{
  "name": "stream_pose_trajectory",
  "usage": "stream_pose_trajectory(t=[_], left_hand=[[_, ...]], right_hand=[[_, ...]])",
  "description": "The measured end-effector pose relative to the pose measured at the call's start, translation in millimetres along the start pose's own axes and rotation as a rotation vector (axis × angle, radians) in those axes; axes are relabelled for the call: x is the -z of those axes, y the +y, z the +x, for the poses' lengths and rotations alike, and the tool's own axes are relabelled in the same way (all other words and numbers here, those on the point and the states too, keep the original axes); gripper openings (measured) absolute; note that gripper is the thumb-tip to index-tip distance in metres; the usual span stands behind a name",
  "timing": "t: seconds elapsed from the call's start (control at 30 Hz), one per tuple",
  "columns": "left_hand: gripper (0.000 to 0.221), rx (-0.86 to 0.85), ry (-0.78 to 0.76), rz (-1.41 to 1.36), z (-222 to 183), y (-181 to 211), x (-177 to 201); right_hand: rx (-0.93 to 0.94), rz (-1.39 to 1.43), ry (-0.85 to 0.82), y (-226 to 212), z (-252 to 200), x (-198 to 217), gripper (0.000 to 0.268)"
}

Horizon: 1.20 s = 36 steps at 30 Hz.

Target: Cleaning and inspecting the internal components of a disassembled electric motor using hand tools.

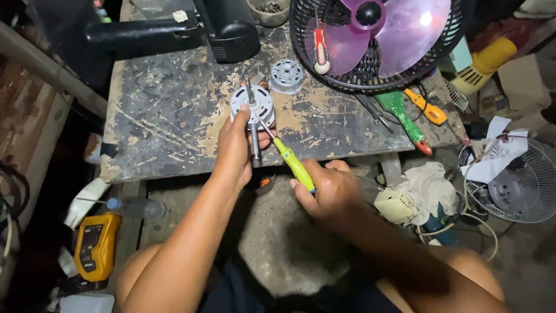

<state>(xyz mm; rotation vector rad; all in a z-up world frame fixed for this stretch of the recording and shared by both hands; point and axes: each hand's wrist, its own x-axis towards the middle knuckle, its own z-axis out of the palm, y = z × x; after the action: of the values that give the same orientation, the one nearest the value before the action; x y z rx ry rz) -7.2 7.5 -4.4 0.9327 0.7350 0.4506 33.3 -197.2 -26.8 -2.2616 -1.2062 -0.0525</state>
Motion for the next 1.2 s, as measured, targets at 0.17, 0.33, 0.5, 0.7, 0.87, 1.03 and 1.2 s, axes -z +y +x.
stream_pose_trajectory(t=[0.17, 0.33, 0.5, 0.7, 0.87, 1.03, 1.2], left_hand=[[0.038, -0.002, -0.007, -0.023, 6, -7, 8], [0.040, -0.004, -0.014, -0.022, 2, -3, 8], [0.042, 0.029, -0.042, 0.022, 3, 2, 8], [0.043, 0.030, -0.074, 0.110, 19, 0, 14], [0.046, 0.013, -0.054, 0.203, 9, 6, 15], [0.044, -0.058, -0.006, 0.204, 7, -1, 15], [0.040, -0.056, 0.005, 0.174, 1, 4, 13]], right_hand=[[0.041, 0.024, 0.019, 3, -1, -1, 0.023], [0.077, 0.078, 0.129, 2, 7, 11, 0.023], [0.039, 0.051, 0.168, 10, 15, 11, 0.027], [0.003, -0.020, 0.048, 14, 21, 5, 0.029], [0.046, -0.028, 0.086, 7, 23, 21, 0.027], [0.140, 0.018, 0.229, 1, 27, 36, 0.026], [0.207, 0.089, 0.297, -5, 27, 43, 0.025]])
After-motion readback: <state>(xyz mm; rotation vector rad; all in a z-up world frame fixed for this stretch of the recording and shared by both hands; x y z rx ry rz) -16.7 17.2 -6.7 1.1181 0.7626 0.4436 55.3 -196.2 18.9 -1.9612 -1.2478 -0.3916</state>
